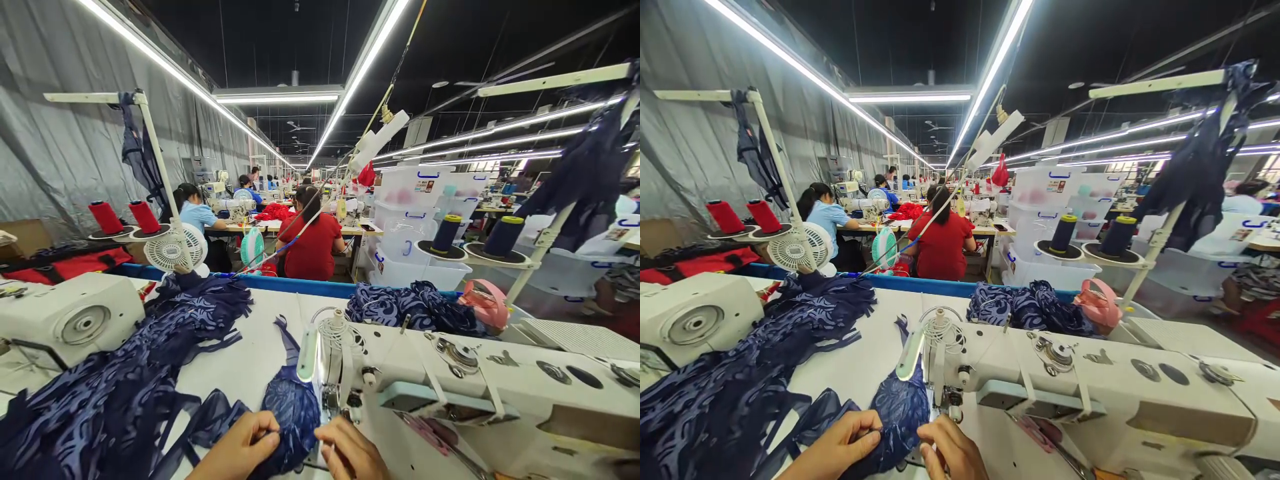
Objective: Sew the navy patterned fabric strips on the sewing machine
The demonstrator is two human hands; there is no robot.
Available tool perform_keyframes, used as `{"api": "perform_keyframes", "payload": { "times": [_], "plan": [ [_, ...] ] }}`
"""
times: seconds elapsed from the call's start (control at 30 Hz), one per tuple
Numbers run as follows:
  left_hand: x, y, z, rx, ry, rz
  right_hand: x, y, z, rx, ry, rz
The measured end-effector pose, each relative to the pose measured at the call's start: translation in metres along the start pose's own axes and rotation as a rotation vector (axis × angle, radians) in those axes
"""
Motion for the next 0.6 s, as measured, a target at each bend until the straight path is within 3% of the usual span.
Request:
{"api": "perform_keyframes", "payload": {
  "times": [0.17,0.37,0.6],
  "plan": [
    [-0.006,-0.01,0.006,-0.052,-0.004,0.005,-0.016,-0.017,-0.012,-0.127,-0.17,-0.243],
    [-0.02,-0.016,0.006,-0.074,-0.008,-0.088,-0.008,-0.04,-0.017,-0.185,-0.381,-0.44],
    [-0.022,-0.024,0.009,-0.097,-0.038,-0.135,-0.009,-0.045,-0.01,-0.197,-0.384,-0.531]
  ]
}}
Point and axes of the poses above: each hand's wrist, its own z-axis away from the middle knuckle, its own y-axis out of the back of the hand, x = y × z, the point moved 6 cm from there along -z, towards the middle knuckle, and after that the axes turned 7 degrees about z, right-handed, at the moved point
